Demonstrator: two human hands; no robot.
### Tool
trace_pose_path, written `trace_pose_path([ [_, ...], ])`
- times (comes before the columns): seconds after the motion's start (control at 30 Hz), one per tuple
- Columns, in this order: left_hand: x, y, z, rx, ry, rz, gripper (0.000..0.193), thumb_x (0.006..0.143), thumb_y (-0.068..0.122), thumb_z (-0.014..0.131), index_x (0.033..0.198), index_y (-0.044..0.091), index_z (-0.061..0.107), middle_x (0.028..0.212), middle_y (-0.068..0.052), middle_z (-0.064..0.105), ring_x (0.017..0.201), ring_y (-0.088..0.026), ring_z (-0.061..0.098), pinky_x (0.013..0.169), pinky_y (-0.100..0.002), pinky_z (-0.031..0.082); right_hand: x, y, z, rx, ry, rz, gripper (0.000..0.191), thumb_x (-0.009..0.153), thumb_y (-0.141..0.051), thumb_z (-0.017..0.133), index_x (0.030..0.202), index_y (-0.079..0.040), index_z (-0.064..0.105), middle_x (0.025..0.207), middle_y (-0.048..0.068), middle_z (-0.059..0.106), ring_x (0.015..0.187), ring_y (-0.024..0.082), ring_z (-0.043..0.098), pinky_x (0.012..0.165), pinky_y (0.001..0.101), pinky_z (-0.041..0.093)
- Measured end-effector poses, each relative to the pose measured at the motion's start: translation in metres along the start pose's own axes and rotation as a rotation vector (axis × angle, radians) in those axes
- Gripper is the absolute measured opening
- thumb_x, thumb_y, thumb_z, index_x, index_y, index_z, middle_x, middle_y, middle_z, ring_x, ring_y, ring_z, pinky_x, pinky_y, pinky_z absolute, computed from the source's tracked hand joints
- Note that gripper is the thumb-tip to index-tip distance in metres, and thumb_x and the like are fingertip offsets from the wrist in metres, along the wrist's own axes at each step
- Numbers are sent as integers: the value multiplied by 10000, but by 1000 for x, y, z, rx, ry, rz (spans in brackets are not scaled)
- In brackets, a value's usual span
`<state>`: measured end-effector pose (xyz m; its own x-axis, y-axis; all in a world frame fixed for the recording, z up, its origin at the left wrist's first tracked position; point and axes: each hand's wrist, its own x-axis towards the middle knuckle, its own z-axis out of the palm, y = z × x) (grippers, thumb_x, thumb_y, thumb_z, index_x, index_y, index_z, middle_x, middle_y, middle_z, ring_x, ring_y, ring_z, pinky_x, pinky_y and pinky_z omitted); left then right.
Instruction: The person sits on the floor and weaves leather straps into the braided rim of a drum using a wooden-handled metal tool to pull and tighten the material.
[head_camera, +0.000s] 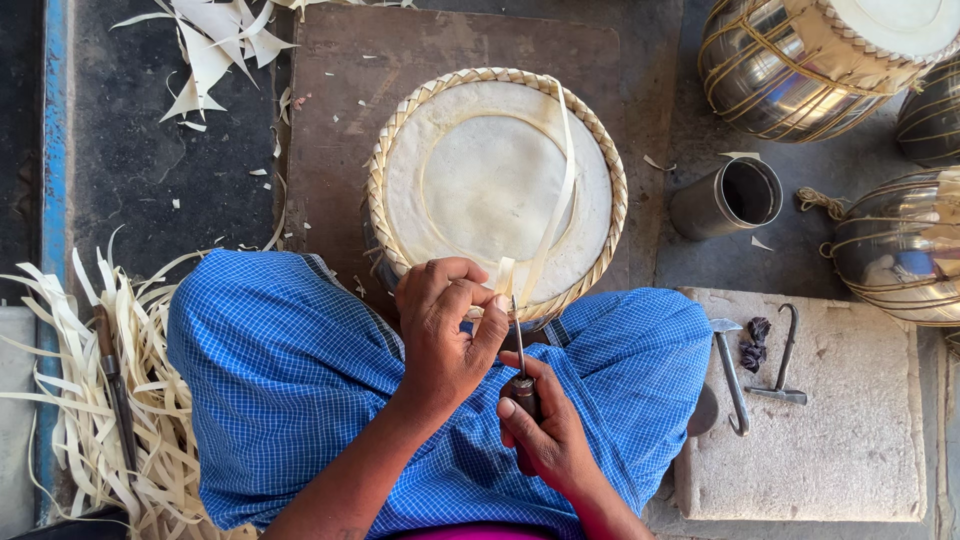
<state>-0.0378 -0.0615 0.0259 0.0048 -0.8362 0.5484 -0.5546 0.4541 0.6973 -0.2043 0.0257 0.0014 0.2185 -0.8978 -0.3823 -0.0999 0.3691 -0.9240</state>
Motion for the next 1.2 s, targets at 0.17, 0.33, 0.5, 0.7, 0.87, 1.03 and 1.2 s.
trace_pose_path([
  [0.17, -1, 1, -1, 5, 1, 11, 137, 949, 192, 708, 887, 77, 665, 1111, -64, 636, 1089, -214, 569, 1091, -471, 357, 1, 9, -2, 55, -17, -35, 547, 983, -218, 616, 1466, -33, 436, 826, 37, 582, 623, 90, 595, 546, 246, 508],
  [0.33, 0, 4, -2, 32, 3, 26, 123, 939, 176, 712, 897, 70, 668, 1126, -71, 637, 1090, -231, 580, 1090, -475, 362, 3, 16, -1, 93, -32, -97, 538, 998, -208, 615, 1470, -22, 434, 844, 44, 581, 647, 91, 595, 581, 243, 519],
  [0.5, 1, 9, 0, 81, -14, 55, 105, 912, 179, 734, 909, 86, 686, 1147, -68, 641, 1108, -256, 580, 1086, -480, 360, 3, 27, -6, 128, -30, -82, 550, 981, -217, 636, 1454, -18, 439, 865, 51, 596, 655, 98, 604, 582, 249, 516],
  [0.7, 3, 4, -3, 95, -93, 102, 107, 930, 231, 697, 920, 125, 689, 1194, -63, 641, 1152, -276, 556, 1077, -488, 308, 12, 19, -7, 698, -337, -190, 468, 1045, -201, 653, 1401, 54, 488, 996, 136, 644, 806, 166, 649, 706, 286, 548],
  [0.87, 12, -8, -12, 68, -199, 137, 159, 958, 311, 695, 910, 160, 686, 1087, -22, 622, 1055, -239, 530, 1010, -453, 287, -34, -33, -70, -660, -32, -376, 416, 983, -169, 649, 1342, 6, 529, 1037, 150, 728, 890, 197, 735, 709, 283, 585],
  [1.03, 17, -22, -27, -13, -297, 164, 150, 905, 312, 728, 931, 168, 691, 1013, 16, 611, 991, -191, 532, 975, -428, 277, -63, -42, -105, -616, 24, 121, 176, 905, -199, 735, 969, -42, 692, 708, 70, 692, 626, 149, 634, 539, 277, 519],
  [1.2, 17, -24, -32, -16, -361, 185, 184, 856, 257, 753, 993, 170, 668, 1043, 12, 616, 1034, -196, 555, 999, -433, 284, 3, -41, -42, -409, 291, -75, 251, 921, -236, 655, 1090, -62, 725, 586, 2, 607, 520, 65, 593, 477, 246, 469],
])
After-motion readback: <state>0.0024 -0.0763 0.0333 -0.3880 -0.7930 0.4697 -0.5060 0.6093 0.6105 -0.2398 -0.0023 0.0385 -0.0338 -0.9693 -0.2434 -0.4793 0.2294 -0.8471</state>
